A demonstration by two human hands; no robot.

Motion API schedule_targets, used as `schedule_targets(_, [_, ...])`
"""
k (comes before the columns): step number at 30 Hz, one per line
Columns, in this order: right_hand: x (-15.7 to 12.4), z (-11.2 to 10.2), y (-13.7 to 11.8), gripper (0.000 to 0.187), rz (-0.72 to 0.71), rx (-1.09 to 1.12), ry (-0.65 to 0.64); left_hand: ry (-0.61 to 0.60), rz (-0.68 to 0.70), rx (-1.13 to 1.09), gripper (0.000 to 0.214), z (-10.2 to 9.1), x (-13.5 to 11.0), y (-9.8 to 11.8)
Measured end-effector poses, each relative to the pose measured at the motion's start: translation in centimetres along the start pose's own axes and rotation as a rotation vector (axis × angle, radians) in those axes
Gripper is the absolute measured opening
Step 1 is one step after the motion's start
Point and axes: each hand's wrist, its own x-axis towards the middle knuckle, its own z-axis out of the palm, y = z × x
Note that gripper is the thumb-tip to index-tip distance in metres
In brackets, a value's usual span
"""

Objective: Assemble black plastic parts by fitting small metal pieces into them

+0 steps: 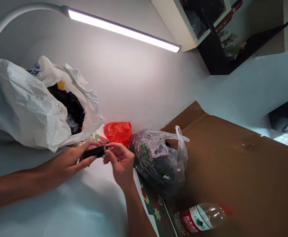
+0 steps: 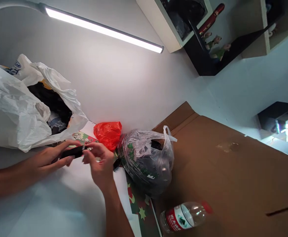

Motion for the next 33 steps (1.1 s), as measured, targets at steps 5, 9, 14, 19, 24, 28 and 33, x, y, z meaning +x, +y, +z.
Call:
schedule_targets(5, [-0.4, -5.7, -5.4, 0.042, -0.317, -0.565, 0.67, -0.105, -0.138, -0.127, 0.047, -0.9, -0.3, 0.7])
schedule_targets(9, [-0.3, -11.2, -10.0, 0.041, -0.389, -0.807, 0.848, -0.233, -0.101, -0.065, 0.042, -1.4, -0.2, 1.0])
schedule_targets(14, [0.9, -16.4, -11.3, 0.033, -0.265, -1.125, 0.841, -0.384, -0.13, -0.04, 0.031, -1.4, -0.1, 0.8])
schedule_targets(19, [2.4, -19.2, -9.3, 0.035, -0.021, -1.222, 0.672, -0.43, -0.047, 0.054, 0.029, -1.5, 0.0, 0.9])
schedule_targets(24, [2.1, -15.5, -9.0, 0.027, -0.327, -1.201, 0.76, -0.487, -0.004, 0.182, 0.031, -1.4, -0.2, 1.1])
schedule_targets(28, [1.4, -8.8, -8.1, 0.023, -0.564, -1.096, 0.419, -0.51, 0.003, 0.25, 0.031, -1.4, -0.5, 1.3])
schedule_targets(33, [2.7, -1.3, -3.1, 0.016, -0.108, -0.863, -0.248, -0.503, 0.006, 0.268, 0.028, -1.5, -0.8, 2.2])
